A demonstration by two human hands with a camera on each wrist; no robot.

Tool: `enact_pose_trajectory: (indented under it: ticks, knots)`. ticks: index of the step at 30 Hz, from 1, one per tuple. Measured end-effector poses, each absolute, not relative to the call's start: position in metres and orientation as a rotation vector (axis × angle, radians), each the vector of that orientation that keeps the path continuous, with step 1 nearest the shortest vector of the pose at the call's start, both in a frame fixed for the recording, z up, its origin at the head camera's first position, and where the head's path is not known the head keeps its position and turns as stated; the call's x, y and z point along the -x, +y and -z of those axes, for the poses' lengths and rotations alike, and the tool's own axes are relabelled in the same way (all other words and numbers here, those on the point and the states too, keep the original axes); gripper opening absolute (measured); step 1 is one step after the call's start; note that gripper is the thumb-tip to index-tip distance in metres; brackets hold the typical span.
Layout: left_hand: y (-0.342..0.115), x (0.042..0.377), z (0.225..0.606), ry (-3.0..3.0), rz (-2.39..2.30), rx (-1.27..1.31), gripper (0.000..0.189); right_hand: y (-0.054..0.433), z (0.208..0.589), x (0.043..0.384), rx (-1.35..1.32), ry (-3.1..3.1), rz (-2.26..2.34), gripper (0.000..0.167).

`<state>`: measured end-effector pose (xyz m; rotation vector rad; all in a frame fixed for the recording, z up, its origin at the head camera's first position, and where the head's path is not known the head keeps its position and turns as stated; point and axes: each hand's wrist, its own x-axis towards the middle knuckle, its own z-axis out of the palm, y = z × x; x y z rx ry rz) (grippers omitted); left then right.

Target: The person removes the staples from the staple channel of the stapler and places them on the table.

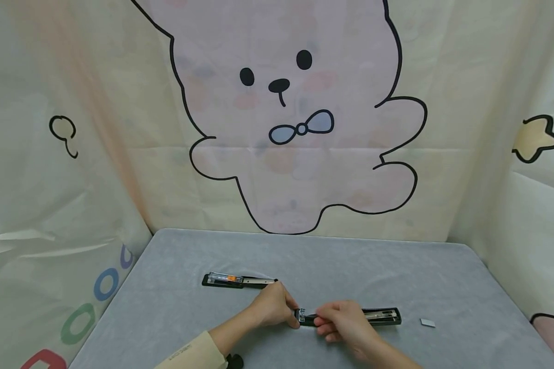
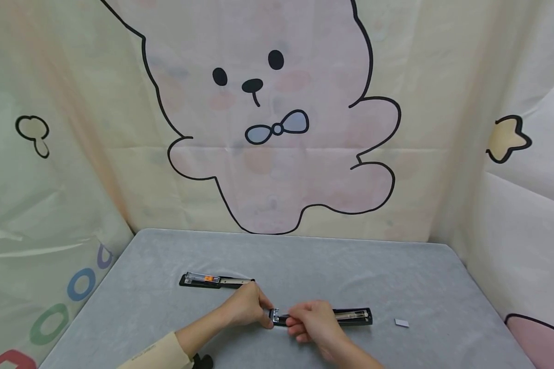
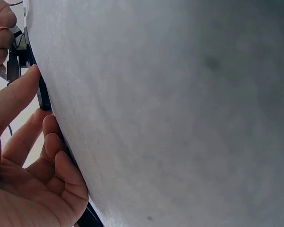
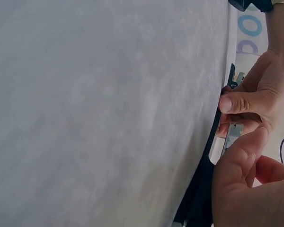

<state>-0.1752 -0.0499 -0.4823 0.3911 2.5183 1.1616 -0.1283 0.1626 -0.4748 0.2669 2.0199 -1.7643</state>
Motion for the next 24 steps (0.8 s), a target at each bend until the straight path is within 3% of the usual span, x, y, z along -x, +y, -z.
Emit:
enact_pose_trajectory:
  ticks: [24]
  knots:
    - [-0.051, 0.175, 0.481, 2.507, -1.142, -0.371, 0.025, 0.229, 0.443, 0.113, -0.189, 2.091, 1.747, 0.027]
